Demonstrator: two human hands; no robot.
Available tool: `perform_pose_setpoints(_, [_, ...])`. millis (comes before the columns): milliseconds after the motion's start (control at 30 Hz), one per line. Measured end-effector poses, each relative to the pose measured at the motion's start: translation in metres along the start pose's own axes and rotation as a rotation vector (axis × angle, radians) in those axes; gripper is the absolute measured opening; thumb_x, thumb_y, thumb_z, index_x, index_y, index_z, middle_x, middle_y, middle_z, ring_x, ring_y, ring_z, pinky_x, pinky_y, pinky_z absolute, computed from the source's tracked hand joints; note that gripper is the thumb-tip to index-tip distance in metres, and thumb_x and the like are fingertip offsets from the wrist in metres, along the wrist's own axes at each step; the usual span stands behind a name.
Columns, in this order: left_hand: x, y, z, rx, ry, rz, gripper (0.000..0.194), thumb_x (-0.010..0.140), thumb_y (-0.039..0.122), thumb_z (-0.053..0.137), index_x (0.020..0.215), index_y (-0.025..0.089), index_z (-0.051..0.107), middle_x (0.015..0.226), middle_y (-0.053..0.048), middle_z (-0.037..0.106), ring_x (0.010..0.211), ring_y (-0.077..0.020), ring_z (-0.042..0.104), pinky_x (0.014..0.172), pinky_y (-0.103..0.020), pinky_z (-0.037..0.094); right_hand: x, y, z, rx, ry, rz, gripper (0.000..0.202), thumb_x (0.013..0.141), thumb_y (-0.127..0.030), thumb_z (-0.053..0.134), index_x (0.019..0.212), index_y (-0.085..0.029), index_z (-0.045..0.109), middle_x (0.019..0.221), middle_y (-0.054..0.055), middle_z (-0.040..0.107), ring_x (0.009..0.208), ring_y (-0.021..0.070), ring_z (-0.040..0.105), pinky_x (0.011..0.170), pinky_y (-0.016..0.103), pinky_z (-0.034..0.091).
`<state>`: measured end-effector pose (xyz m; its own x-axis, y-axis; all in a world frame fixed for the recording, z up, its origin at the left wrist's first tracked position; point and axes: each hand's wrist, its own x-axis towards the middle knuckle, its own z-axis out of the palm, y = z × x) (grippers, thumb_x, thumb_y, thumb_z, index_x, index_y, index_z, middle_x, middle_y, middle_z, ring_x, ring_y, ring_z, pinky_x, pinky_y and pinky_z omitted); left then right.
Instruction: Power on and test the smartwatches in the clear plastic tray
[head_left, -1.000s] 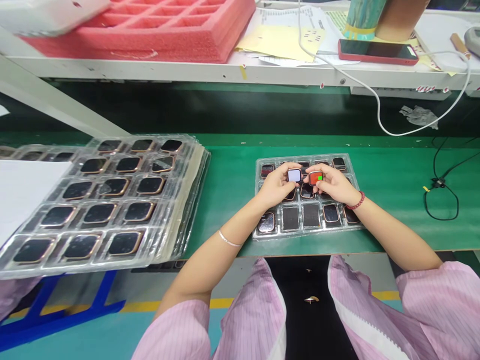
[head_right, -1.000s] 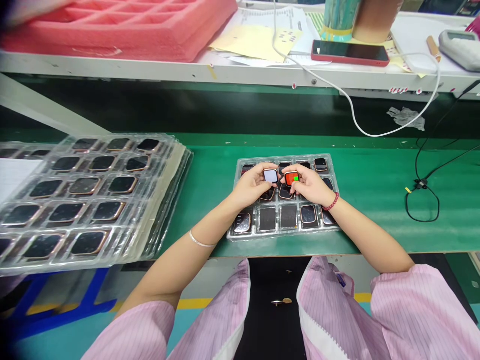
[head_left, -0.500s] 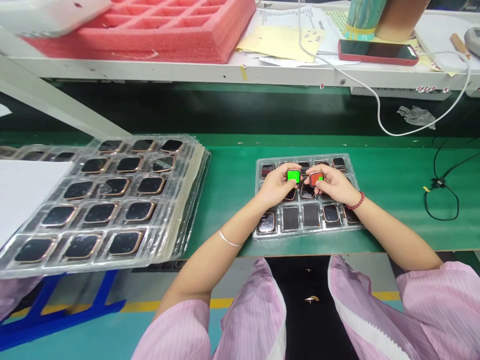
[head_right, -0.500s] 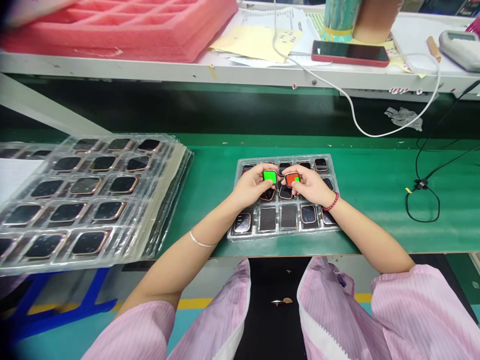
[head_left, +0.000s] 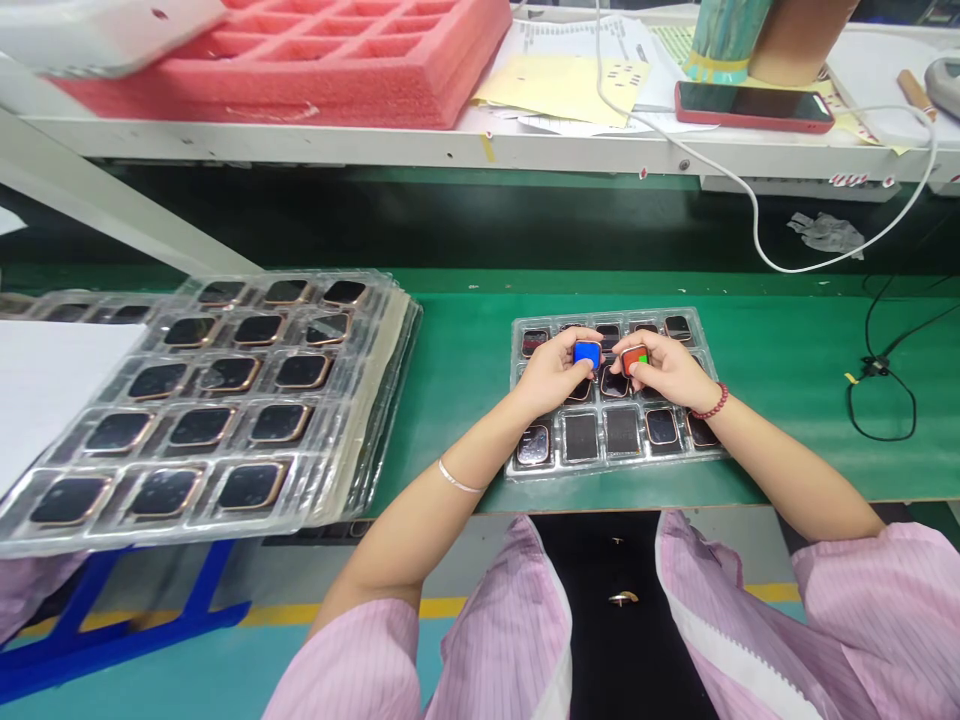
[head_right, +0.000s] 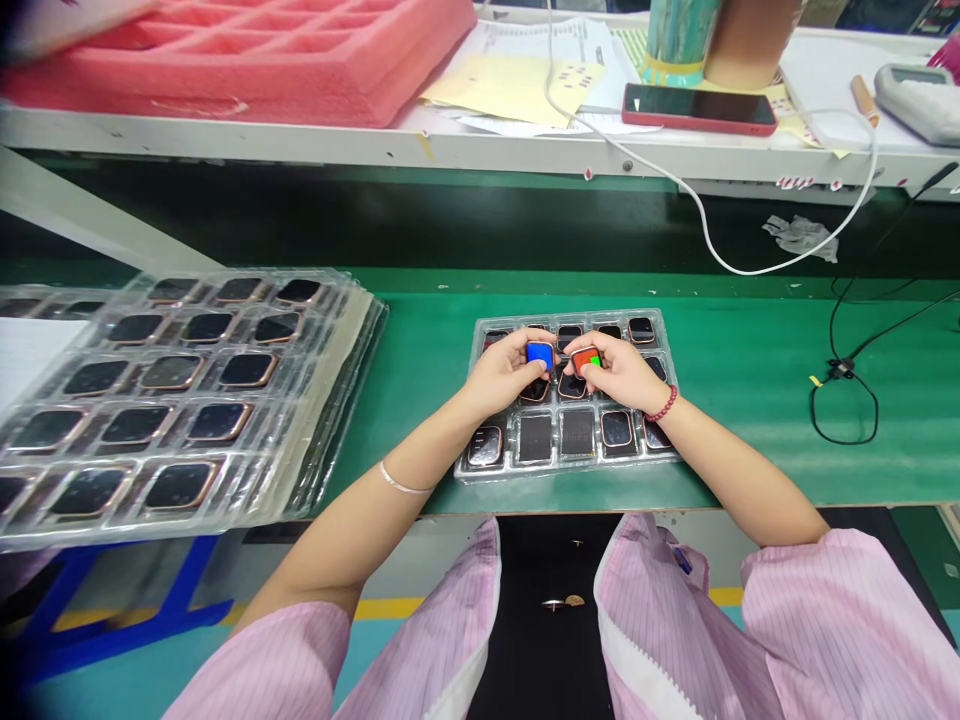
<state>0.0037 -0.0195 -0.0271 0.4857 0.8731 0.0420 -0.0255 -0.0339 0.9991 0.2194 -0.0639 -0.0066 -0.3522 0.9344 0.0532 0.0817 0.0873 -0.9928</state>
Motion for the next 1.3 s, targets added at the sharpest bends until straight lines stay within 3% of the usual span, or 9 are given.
perform_pose_setpoints(300, [-0.0015, 0.0037, 0.0003, 0.027, 0.001, 0.024, 0.039, 0.075, 0.011, 0.064, 0.113, 0.016, 0.065, 0.099, -0.005, 0.071, 0.076, -0.0142, 0.068, 0.072, -0.029, 0.058, -0.0003, -0.0034, 0.0017, -0.009, 0.019, 0.007, 0.022, 0.081, -0.020, 0.064, 0.103, -0.016, 0.061, 0.085, 0.005, 0.073, 0.064, 0.0119, 0.062, 0.054, 0.023, 0.052])
perform_pose_setpoints(500, [-0.0008, 0.0004, -0.0009, 0.040, -0.004, 0.015, 0.039, 0.075, 0.013, 0.065, 0.115, 0.015, 0.065, 0.104, -0.006, 0.072, 0.073, -0.0126, 0.068, 0.071, -0.027, 0.057, -0.0005, -0.0041, 0.0019, -0.033, 0.041, 0.017, 0.018, 0.082, -0.022, 0.066, 0.099, -0.016, 0.062, 0.082, 0.003, 0.073, 0.054, 0.0086, 0.055, 0.050, 0.021, 0.049])
perform_pose_setpoints(1300, [-0.0012, -0.0004, -0.0009, 0.045, -0.004, 0.017, 0.037, 0.077, 0.014, 0.065, 0.114, 0.016, 0.066, 0.099, -0.006, 0.073, 0.072, -0.0130, 0.068, 0.069, -0.027, 0.057, 0.0001, -0.0025, 0.0021, 0.037, 0.055, 0.045, 0.017, 0.091, -0.031, 0.063, 0.101, -0.017, 0.065, 0.082, 0.004, 0.074, 0.058, 0.0104, 0.060, 0.050, 0.021, 0.052])
